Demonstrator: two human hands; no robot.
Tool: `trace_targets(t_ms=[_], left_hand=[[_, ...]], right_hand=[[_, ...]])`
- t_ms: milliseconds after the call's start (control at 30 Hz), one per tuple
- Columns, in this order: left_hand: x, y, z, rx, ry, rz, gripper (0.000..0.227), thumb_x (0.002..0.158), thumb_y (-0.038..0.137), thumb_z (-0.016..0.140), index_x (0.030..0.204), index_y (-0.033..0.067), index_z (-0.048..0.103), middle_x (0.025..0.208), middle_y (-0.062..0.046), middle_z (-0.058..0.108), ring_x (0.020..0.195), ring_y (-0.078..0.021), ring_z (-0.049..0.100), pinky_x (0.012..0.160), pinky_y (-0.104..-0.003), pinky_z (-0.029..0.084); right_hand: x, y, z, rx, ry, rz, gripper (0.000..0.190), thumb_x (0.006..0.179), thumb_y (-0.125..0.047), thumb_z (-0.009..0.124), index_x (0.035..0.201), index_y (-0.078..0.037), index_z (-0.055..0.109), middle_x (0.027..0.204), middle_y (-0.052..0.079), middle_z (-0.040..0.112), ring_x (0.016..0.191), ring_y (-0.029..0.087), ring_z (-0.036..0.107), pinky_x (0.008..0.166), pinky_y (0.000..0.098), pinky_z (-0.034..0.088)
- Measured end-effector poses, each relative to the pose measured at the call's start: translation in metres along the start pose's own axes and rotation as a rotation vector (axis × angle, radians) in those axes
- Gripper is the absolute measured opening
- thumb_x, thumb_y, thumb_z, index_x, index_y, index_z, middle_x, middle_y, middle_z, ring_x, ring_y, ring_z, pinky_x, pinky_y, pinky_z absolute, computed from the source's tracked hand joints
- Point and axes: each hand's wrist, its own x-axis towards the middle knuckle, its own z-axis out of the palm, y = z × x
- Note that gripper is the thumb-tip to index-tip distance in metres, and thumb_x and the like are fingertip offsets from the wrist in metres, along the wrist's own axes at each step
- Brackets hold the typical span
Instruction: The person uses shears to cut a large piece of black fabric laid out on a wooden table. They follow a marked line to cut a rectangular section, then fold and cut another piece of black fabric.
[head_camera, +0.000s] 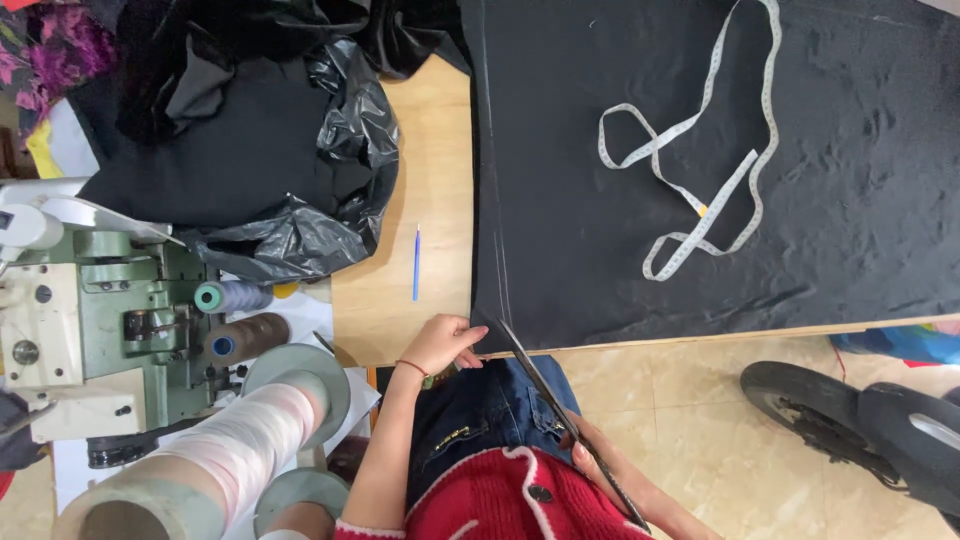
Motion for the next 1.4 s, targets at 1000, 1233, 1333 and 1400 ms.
trace_targets(t_ms=[1000, 1233, 1333, 1400], left_hand=[[-0.003, -0.003, 0.009, -0.093, 0.111, 0.038, 0.042, 0.098, 0.023, 0.072, 0.07, 0.0105, 0.043, 0.072, -0.018, 0.073, 0.074, -0.0255, 0.082, 0.053, -0.024, 0.061], [-0.004, 0.0, 0.01, -0.09, 0.109, 0.013, 0.027, 0.096, 0.023, 0.072, 0.081, 0.0045, 0.06, 0.086, -0.019, 0.079, 0.078, -0.0259, 0.082, 0.062, -0.026, 0.065], [-0.006, 0.003, 0.008, -0.069, 0.102, 0.038, 0.033, 0.096, 0.026, 0.072, 0.074, 0.0074, 0.055, 0.082, -0.018, 0.079, 0.077, -0.0239, 0.082, 0.062, -0.025, 0.064], [-0.007, 0.001, 0.007, -0.053, 0.091, 0.032, 0.035, 0.097, 0.028, 0.07, 0.073, 0.0072, 0.055, 0.078, -0.018, 0.079, 0.075, -0.0234, 0.082, 0.06, -0.024, 0.063]], right_hand=[[0.002, -0.011, 0.007, 0.005, 0.028, -0.15, 0.071, 0.094, -0.058, 0.041, 0.152, -0.016, 0.044, 0.15, 0.003, 0.059, 0.137, 0.014, 0.056, 0.113, 0.0305, 0.042], [-0.004, -0.027, -0.003, -0.05, -0.003, -0.155, 0.071, 0.092, -0.062, 0.038, 0.144, -0.016, 0.053, 0.146, 0.001, 0.064, 0.133, 0.013, 0.059, 0.11, 0.0305, 0.044], [-0.012, -0.051, -0.001, 0.055, -0.031, -0.127, 0.077, 0.09, -0.064, 0.041, 0.149, -0.016, 0.05, 0.152, 0.004, 0.059, 0.139, 0.016, 0.057, 0.114, 0.0322, 0.042], [-0.01, -0.041, 0.005, 0.048, -0.027, -0.061, 0.068, 0.09, -0.063, 0.04, 0.137, -0.017, 0.056, 0.128, 0.002, 0.062, 0.116, 0.013, 0.059, 0.1, 0.0274, 0.045]])
